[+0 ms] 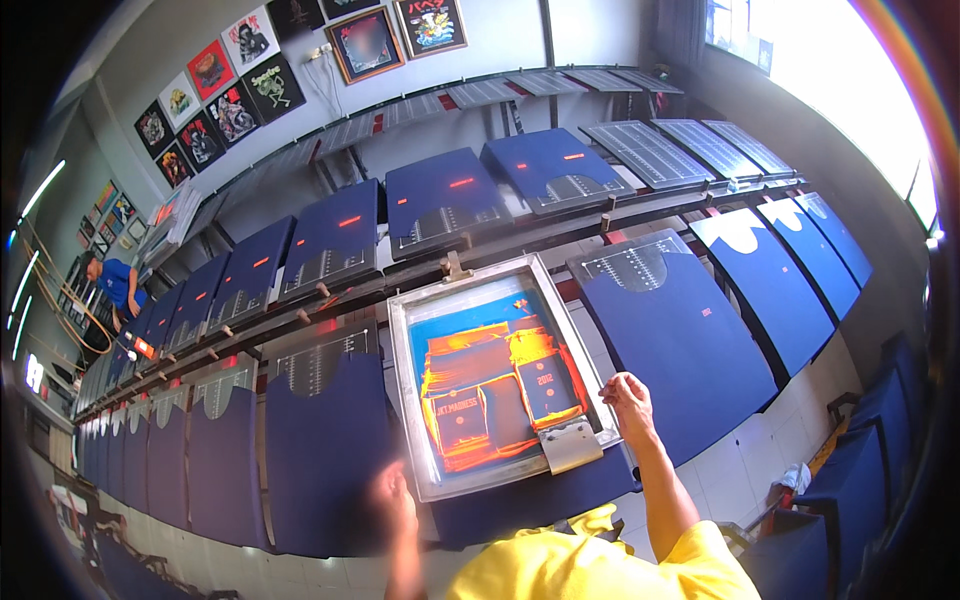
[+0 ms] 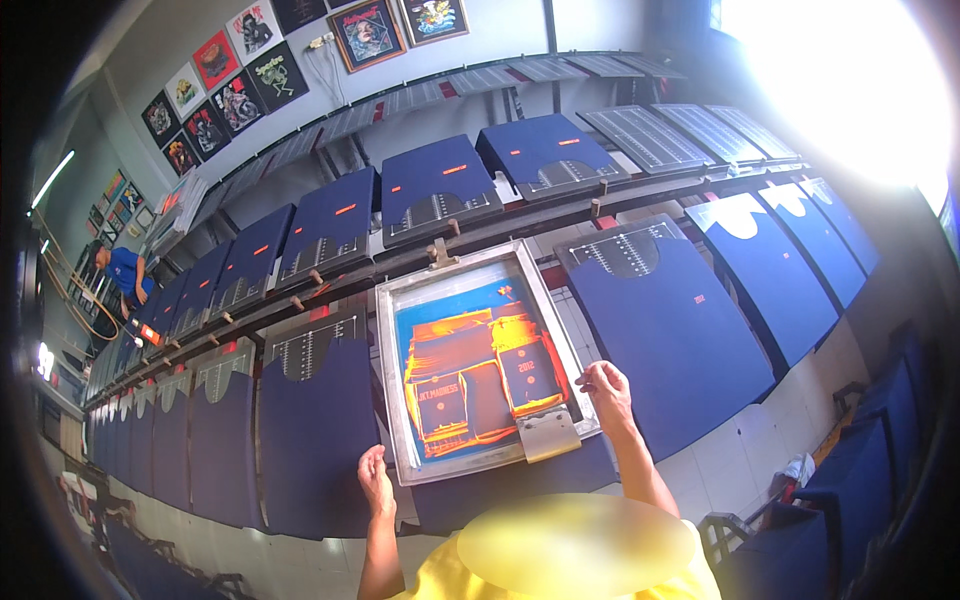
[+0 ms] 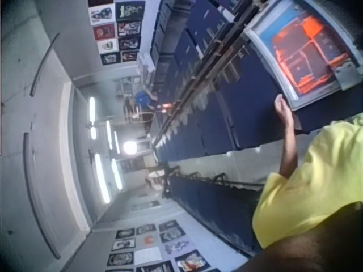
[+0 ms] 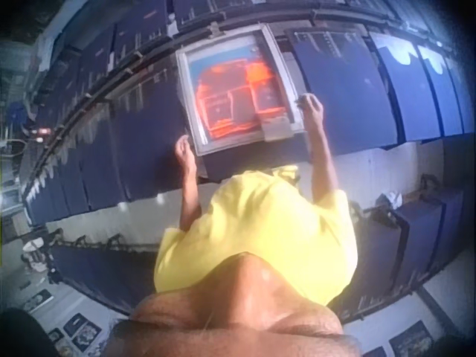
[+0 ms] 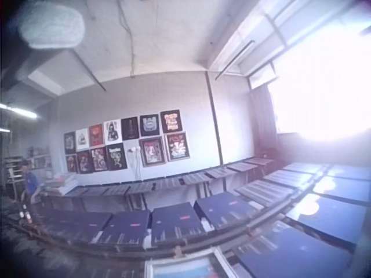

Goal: The person applies ink to a screen using a squeegee, prints a design onto a blue shirt, and then moves the squeegee across the stencil multiple times while another person uses a heat gun on nearby shirts.

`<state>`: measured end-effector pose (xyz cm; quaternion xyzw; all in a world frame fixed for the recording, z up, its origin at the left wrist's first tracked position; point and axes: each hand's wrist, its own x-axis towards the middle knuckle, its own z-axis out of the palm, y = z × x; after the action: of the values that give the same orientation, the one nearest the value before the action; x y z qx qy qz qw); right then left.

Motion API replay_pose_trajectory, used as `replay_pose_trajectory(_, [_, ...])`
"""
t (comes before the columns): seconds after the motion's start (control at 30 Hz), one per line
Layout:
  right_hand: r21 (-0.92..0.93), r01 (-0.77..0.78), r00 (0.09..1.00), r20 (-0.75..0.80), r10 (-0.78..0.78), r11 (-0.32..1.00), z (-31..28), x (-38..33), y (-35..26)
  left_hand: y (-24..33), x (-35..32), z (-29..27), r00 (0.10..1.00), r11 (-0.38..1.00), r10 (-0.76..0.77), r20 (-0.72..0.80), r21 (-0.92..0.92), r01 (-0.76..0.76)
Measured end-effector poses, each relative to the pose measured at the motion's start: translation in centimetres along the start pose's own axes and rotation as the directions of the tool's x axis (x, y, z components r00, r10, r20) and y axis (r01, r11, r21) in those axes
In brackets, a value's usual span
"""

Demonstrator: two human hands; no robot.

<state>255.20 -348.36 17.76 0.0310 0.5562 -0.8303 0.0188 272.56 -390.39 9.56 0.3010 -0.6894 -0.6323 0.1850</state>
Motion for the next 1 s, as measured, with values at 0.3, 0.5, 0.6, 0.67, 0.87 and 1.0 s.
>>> replay_pose_trajectory(0.3, [0.078, -0.064, 0.997, -0.027, 0.066, 0.995, 0.3, 2.3, 0.2, -0.4, 1.5, 1.0, 0.996, 0.992, -0.079, 0.030, -0.091, 0.081])
replay_pose_trajectory(0.5, [-0.326, -0.017, 0.999, -0.041, 0.004, 0.945, 1.6, 7.1, -0.3, -0.9, 1.5, 0.6, 0.995, 0.994, -0.093, 0.034, -0.049, 0.094])
replay_pose_trajectory(0.6, [-0.640, 0.144, 0.990, 0.101, -0.103, 0.754, 2.0, 12.4, 0.6, -1.8, 1.3, 0.6, 0.995, 0.995, -0.093, 0.023, -0.038, 0.094])
replay_pose_trajectory(0.67, [-0.823, 0.310, 0.949, 0.238, -0.207, 0.476, 1.7, 16.6, 1.9, -0.9, 1.2, 1.4, 0.990, 0.990, -0.138, 0.029, 0.000, 0.138])
replay_pose_trajectory(0.87, [-0.898, 0.389, 0.914, 0.404, -0.036, -0.205, 4.9, 23.2, 2.5, -0.5, 0.1, 2.1, 0.985, 0.972, -0.173, -0.013, 0.156, 0.173])
replay_pose_trajectory(1.0, [-0.803, 0.410, 0.902, 0.427, 0.063, -0.433, 5.6, 23.9, 3.6, -1.0, -0.8, 3.3, 0.986, 0.980, -0.143, -0.087, 0.127, 0.154])
